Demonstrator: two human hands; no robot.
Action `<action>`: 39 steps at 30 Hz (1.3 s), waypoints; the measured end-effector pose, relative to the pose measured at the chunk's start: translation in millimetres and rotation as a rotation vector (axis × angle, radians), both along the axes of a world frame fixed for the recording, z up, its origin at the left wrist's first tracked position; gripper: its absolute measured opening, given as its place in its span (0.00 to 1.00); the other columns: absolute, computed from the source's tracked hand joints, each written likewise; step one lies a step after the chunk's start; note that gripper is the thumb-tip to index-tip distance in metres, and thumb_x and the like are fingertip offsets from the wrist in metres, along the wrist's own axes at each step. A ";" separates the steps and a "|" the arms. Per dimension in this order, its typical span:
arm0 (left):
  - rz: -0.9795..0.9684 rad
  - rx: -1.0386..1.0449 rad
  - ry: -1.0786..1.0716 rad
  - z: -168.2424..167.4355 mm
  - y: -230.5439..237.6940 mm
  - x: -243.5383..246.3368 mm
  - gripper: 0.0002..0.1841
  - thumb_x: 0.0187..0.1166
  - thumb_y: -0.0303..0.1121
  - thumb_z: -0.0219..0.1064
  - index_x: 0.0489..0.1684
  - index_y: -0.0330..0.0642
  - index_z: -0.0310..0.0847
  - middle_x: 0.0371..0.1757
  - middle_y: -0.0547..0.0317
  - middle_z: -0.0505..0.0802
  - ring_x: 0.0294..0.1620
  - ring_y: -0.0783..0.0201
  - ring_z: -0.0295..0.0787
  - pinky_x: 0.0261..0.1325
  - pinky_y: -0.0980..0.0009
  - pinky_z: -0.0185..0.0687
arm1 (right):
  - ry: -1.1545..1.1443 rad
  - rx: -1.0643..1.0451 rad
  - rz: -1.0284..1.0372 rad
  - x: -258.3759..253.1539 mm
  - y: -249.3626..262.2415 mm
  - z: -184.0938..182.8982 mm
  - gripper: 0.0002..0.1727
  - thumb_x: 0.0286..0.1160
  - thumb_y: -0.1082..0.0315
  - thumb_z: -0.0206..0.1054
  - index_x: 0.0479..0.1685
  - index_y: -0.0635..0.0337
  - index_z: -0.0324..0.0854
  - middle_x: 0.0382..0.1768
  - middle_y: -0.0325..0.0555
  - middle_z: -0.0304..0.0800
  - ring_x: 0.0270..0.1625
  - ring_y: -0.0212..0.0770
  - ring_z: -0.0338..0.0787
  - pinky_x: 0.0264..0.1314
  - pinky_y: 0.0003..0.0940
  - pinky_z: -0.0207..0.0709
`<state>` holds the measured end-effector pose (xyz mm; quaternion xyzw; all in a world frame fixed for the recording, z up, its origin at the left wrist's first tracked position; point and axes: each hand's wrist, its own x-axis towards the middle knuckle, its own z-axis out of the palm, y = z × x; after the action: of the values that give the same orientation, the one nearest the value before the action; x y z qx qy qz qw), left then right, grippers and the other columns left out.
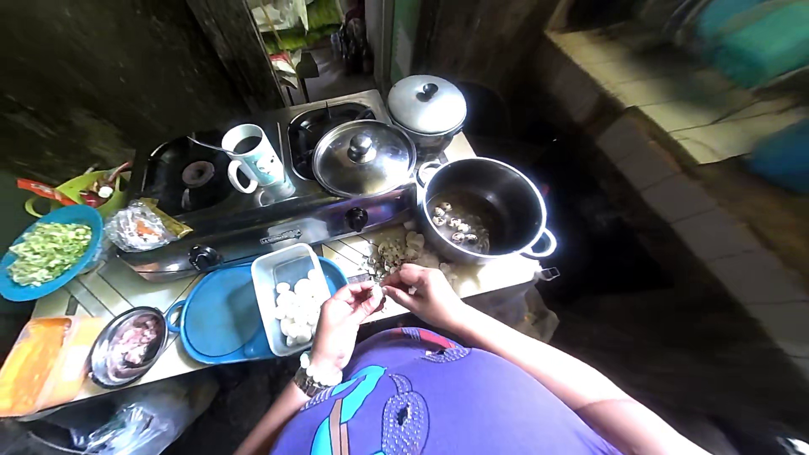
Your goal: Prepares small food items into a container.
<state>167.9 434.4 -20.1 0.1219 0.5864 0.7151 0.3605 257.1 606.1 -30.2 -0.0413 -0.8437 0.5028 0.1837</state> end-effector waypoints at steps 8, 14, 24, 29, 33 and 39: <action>-0.038 0.017 -0.041 1.5 -0.4 0.8 0.11 0.76 0.17 0.67 0.54 0.28 0.84 0.44 0.54 0.95 0.43 0.64 0.95 0.52 0.66 0.92 | 0.031 0.094 -0.106 -1.7 -12.0 -0.9 0.09 0.70 0.71 0.66 0.32 0.69 0.87 0.29 0.50 0.87 0.30 0.30 0.83 0.36 0.18 0.75; -0.089 0.123 -0.166 2.1 -5.8 -4.2 0.14 0.83 0.17 0.54 0.61 0.30 0.80 0.54 0.51 0.94 0.47 0.64 0.94 0.55 0.69 0.90 | -0.142 0.113 -0.170 -5.3 4.0 -6.5 0.11 0.74 0.71 0.65 0.43 0.70 0.89 0.38 0.56 0.92 0.39 0.41 0.91 0.46 0.30 0.83; -0.029 0.104 0.053 -8.2 -4.8 -1.5 0.19 0.70 0.14 0.67 0.61 0.27 0.82 0.57 0.54 0.92 0.46 0.67 0.92 0.52 0.70 0.90 | 0.112 0.017 0.004 -5.1 -6.6 4.6 0.11 0.76 0.65 0.71 0.40 0.66 0.94 0.34 0.49 0.94 0.38 0.26 0.89 0.47 0.16 0.81; -0.026 0.071 0.167 -8.9 -5.5 0.8 0.18 0.68 0.13 0.70 0.58 0.26 0.84 0.58 0.53 0.89 0.45 0.68 0.92 0.49 0.72 0.92 | 0.160 0.097 -0.029 -6.3 -13.3 -0.1 0.08 0.70 0.71 0.69 0.35 0.67 0.91 0.30 0.49 0.92 0.33 0.27 0.89 0.42 0.16 0.80; -0.055 0.037 0.157 -7.4 -7.4 0.5 0.18 0.73 0.16 0.67 0.62 0.26 0.81 0.54 0.54 0.93 0.43 0.68 0.93 0.48 0.70 0.92 | 0.103 0.121 -0.052 -5.9 -17.7 -0.9 0.07 0.69 0.72 0.68 0.33 0.68 0.88 0.31 0.51 0.90 0.33 0.31 0.88 0.40 0.18 0.80; -0.089 0.121 0.066 -5.6 -11.8 -3.7 0.14 0.83 0.20 0.56 0.65 0.28 0.75 0.56 0.53 0.92 0.49 0.62 0.94 0.55 0.65 0.91 | -0.026 0.094 -0.140 -5.9 -12.2 0.2 0.09 0.73 0.71 0.65 0.38 0.70 0.87 0.33 0.53 0.89 0.34 0.33 0.87 0.40 0.22 0.79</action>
<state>164.3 422.5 -25.6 0.1928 0.5477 0.7280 0.3645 251.2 593.9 -30.1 -0.0980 -0.8637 0.4480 0.2090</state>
